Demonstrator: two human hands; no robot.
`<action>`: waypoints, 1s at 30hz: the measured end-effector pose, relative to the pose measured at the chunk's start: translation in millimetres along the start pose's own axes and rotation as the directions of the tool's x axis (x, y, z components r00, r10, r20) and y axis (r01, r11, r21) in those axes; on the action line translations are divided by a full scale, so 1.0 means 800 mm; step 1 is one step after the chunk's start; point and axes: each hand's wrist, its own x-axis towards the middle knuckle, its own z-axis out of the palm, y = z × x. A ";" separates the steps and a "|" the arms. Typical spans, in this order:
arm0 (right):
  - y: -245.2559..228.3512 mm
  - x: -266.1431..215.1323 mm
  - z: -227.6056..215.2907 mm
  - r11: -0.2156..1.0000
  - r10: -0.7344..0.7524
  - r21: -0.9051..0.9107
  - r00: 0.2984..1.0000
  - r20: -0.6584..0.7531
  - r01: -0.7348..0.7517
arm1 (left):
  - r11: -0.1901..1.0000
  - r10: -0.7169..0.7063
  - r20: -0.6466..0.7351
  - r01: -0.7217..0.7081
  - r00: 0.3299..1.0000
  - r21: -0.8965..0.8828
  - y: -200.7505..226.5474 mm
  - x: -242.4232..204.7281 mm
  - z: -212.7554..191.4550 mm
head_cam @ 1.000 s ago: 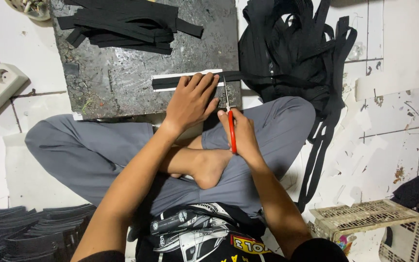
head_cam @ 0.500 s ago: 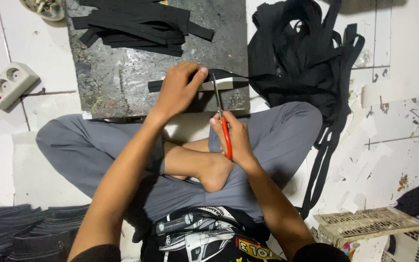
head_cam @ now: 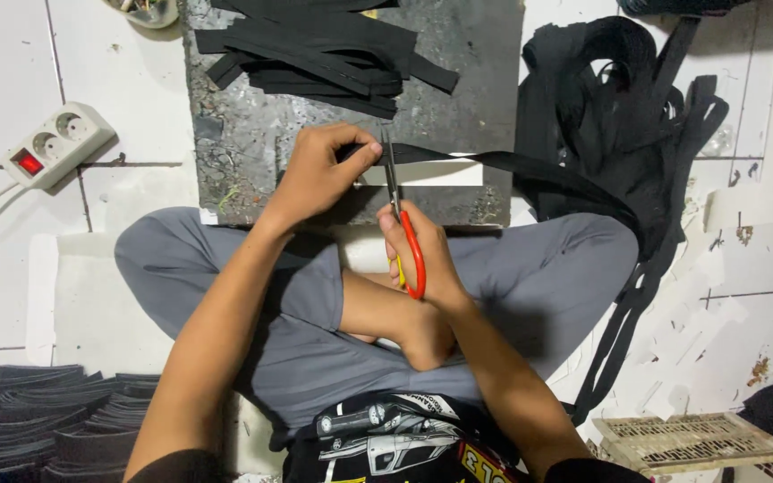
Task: Cutting long black material strips into shorter lengths using a template and scissors.
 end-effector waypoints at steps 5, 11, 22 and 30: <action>-0.009 0.008 0.007 0.997 0.068 -0.037 0.997 -0.023 -0.069 | 1.000 0.024 -0.043 -0.024 0.999 0.000 -0.003 -0.007 0.001; -0.011 0.010 0.010 0.995 0.091 -0.048 0.995 -0.044 -0.093 | 0.997 0.081 -0.089 -0.081 0.993 0.006 -0.011 -0.013 0.006; -0.011 0.006 0.018 0.989 -0.008 -0.148 0.998 -0.055 0.000 | 0.999 0.043 -0.104 -0.040 0.994 0.028 -0.014 -0.018 0.009; 0.011 0.011 0.018 0.963 -0.162 -0.231 0.984 -0.074 0.141 | 0.999 -0.008 -0.118 0.013 0.993 0.038 -0.020 -0.018 0.013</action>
